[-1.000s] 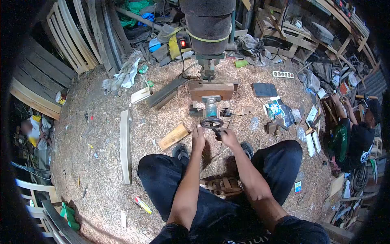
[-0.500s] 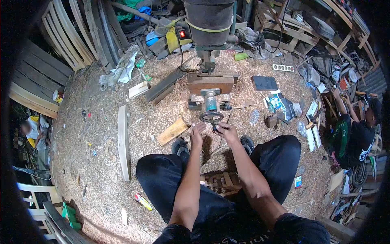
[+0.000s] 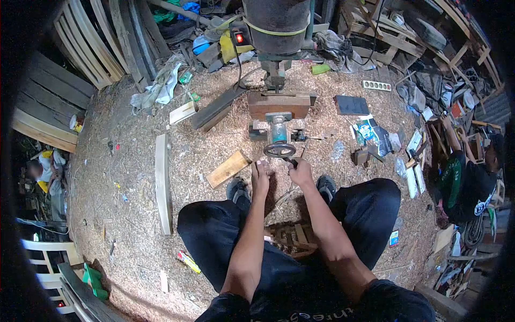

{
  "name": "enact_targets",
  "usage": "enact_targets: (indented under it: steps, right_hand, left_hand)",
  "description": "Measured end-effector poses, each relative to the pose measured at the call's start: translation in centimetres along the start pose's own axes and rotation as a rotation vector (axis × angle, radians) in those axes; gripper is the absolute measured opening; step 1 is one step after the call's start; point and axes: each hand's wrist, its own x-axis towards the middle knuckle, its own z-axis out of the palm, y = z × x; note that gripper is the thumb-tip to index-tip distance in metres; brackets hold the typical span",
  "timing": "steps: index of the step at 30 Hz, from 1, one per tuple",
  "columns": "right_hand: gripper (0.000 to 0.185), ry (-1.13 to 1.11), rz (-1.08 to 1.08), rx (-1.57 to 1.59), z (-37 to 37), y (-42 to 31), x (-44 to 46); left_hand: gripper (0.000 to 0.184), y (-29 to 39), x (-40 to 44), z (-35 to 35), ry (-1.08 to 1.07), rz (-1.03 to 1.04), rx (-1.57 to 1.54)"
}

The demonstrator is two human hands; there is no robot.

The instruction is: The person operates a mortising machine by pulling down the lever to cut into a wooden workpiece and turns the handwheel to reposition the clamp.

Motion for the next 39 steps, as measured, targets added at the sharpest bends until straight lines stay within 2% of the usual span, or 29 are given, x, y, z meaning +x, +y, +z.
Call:
enact_targets:
  steps: [1, 5, 8, 11, 13, 16, 17, 18, 19, 21, 23, 24, 25, 26, 29, 32, 35, 36, 39]
  right_hand:
    - [0.02, 0.03, -0.018, -0.043, -0.2, -0.8, -0.4]
    - [0.023, 0.111, -0.046, 0.011, 0.2, -1.0, -1.1]
    - [0.028, 0.096, -0.001, 0.057, -0.5, -1.8, -1.7]
    - [0.028, 0.185, -0.032, 0.066, 0.2, -0.1, -1.4]
    - [0.03, 0.207, 0.029, 0.049, 0.5, 1.3, -0.9]
    - [0.032, 0.207, 0.088, 0.023, 0.2, 2.9, -0.3]
    - [0.033, 0.201, 0.106, 0.012, 0.0, 3.3, -0.3]
    - [0.035, 0.102, 0.188, -0.056, -0.5, 3.3, 0.1]
    - [0.034, 0.142, 0.178, -0.036, -0.6, 3.3, 0.0]
    - [0.033, 0.222, 0.152, 0.01, 0.3, 5.0, 0.5]
    - [0.033, 0.148, 0.235, -0.023, 0.7, 7.6, 1.9]
    - [0.034, 0.132, 0.251, 0.002, 1.2, 9.5, 2.7]
    - [0.035, 0.119, 0.264, 0.029, 1.8, 11.5, 3.9]
    - [0.047, 0.124, 0.241, 0.101, 2.6, 14.1, 5.5]
    - [0.05, 0.339, 0.237, 0.157, 1.0, 12.0, 8.1]
    - [0.056, 0.233, 0.157, 0.286, -1.2, 8.1, 9.9]
    - [0.057, 0.136, 0.09, 0.057, -1.3, 7.2, 11.5]
    - [0.053, 0.167, 0.112, 0.001, -1.0, 7.1, 11.8]
    - [0.05, 0.135, 0.056, 0.035, -0.3, 9.4, 12.7]
  left_hand:
    - [0.059, 0.4, -0.2, 0.2, 0.066, 0.028, -0.02]
    - [0.056, 0.3, 0.8, -0.4, -0.074, 0.091, 0.048]
    - [0.058, 1.4, 0.4, -0.4, -0.126, 0.06, 0.083]
    - [0.059, 3.0, -0.2, -0.4, -0.182, 0.016, 0.134]
    - [0.06, 3.2, -0.1, -0.3, -0.194, 0.028, 0.136]
    - [0.06, -0.8, 2.2, -0.2, -0.174, 0.147, 0.045]
    - [0.06, -0.8, 1.9, -0.1, -0.169, 0.123, 0.055]
    - [0.06, 0.1, 1.4, 0.0, -0.166, 0.102, 0.065]
    - [0.06, 1.0, 1.0, 0.3, -0.164, 0.086, 0.075]
    - [0.054, 1.0, 0.9, 0.8, -0.149, 0.113, 0.064]
    - [0.053, -1.0, 1.7, 0.8, -0.148, 0.161, 0.131]
    - [0.051, 1.9, -0.1, 1.2, -0.098, 0.093, 0.091]
    - [0.051, 2.0, 0.2, 1.2, -0.093, 0.133, 0.112]
    - [0.051, 1.8, 0.4, 1.1, -0.088, 0.173, 0.133]
    - [0.045, 2.9, 0.1, 1.6, -0.047, 0.25, 0.177]
    - [0.043, 2.2, 0.6, 2.2, -0.001, 0.337, 0.211]
    - [0.044, 1.1, 1.1, 2.6, 0.013, 0.35, 0.19]
    - [0.045, 1.3, 1.0, 2.7, 0.008, 0.329, 0.182]
    - [0.046, 0.5, 1.8, 2.6, -0.003, 0.298, 0.156]
